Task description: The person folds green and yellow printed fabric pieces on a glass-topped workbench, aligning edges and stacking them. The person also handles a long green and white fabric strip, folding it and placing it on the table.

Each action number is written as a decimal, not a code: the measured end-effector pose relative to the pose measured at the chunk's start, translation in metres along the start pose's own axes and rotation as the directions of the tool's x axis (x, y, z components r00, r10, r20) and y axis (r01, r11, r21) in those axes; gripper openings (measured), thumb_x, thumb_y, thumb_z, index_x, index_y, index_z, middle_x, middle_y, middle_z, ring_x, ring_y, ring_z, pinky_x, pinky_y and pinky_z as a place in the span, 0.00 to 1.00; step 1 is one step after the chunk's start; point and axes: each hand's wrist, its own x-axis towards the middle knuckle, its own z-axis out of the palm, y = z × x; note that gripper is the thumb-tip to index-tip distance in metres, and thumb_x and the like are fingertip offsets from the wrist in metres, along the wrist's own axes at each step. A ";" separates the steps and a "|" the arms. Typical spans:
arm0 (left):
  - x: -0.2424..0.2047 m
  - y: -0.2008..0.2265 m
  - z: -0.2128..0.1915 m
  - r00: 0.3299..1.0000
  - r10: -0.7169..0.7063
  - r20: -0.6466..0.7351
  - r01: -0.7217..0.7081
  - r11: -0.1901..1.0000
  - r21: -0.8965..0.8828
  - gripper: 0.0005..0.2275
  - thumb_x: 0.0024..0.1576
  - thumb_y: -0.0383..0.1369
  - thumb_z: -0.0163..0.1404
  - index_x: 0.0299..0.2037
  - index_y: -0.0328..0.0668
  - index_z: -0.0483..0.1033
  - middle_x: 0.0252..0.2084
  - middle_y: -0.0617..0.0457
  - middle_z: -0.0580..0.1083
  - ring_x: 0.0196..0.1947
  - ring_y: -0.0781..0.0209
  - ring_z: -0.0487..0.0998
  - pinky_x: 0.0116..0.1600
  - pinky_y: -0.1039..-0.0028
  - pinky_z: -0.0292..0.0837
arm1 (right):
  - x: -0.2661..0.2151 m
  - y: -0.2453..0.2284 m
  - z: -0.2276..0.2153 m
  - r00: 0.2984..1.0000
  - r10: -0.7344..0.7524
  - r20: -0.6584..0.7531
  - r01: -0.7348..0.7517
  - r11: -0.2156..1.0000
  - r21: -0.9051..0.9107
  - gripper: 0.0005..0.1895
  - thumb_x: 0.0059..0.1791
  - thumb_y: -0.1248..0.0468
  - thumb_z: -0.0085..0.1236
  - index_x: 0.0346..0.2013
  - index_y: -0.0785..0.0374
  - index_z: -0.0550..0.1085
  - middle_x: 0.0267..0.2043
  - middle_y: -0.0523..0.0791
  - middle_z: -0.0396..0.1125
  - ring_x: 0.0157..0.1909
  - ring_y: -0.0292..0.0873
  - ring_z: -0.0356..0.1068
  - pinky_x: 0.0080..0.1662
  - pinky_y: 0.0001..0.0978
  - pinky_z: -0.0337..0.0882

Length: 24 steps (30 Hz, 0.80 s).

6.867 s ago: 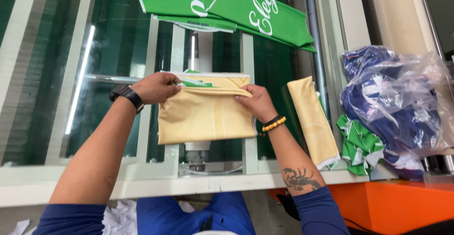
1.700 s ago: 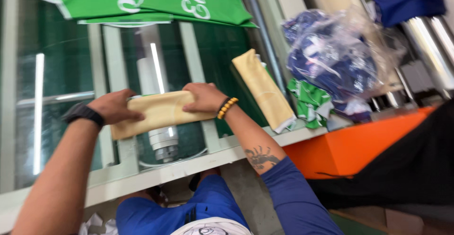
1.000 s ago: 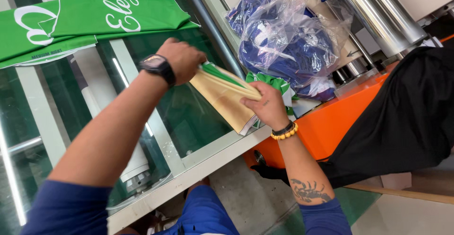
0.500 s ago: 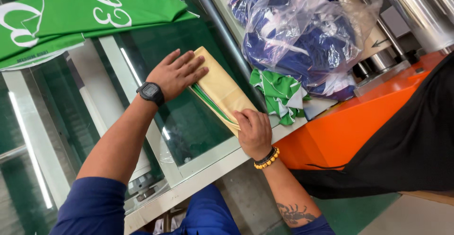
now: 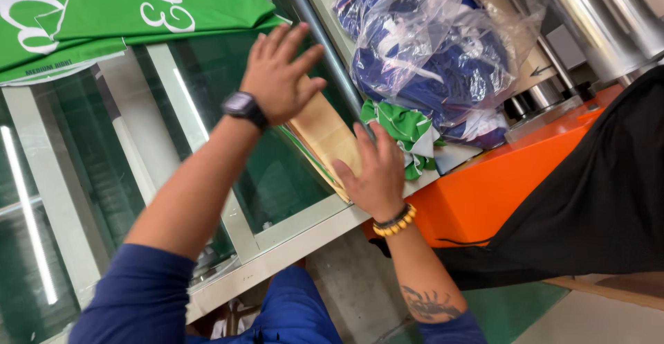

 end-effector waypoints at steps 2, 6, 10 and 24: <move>0.011 0.020 0.014 1.000 0.002 0.009 -0.003 1.000 0.013 0.25 0.61 0.53 0.47 0.67 0.56 0.70 0.75 0.43 0.55 0.74 0.34 0.51 0.71 0.36 0.45 | 0.014 -0.011 0.017 0.999 -0.034 -0.009 0.033 0.997 -0.064 0.46 0.45 0.40 0.64 0.69 0.62 0.62 0.71 0.62 0.54 0.68 0.69 0.58 0.64 0.60 0.59; -0.007 0.020 0.038 0.990 -0.103 0.100 0.104 0.995 0.003 0.25 0.55 0.52 0.49 0.60 0.55 0.74 0.71 0.44 0.62 0.70 0.35 0.58 0.66 0.38 0.53 | 0.016 -0.017 0.040 0.992 -0.065 0.111 0.073 0.995 -0.073 0.55 0.39 0.39 0.67 0.73 0.54 0.53 0.74 0.62 0.44 0.69 0.71 0.52 0.64 0.63 0.56; -0.028 -0.008 0.048 0.997 -0.071 0.042 0.077 0.985 -0.154 0.22 0.58 0.49 0.49 0.60 0.52 0.76 0.67 0.45 0.69 0.66 0.41 0.67 0.63 0.49 0.64 | 0.004 -0.008 0.048 0.987 -0.002 0.161 0.011 0.998 -0.056 0.55 0.40 0.43 0.68 0.76 0.46 0.50 0.77 0.60 0.43 0.70 0.68 0.53 0.65 0.61 0.56; -0.098 0.001 0.043 0.950 -0.291 -0.111 0.282 0.955 -0.094 0.34 0.60 0.49 0.54 0.74 0.43 0.59 0.76 0.30 0.51 0.72 0.30 0.56 0.71 0.47 0.54 | -0.033 0.002 0.051 0.992 0.076 0.104 -0.074 0.997 -0.026 0.53 0.42 0.44 0.68 0.76 0.48 0.51 0.73 0.59 0.49 0.68 0.67 0.55 0.66 0.60 0.55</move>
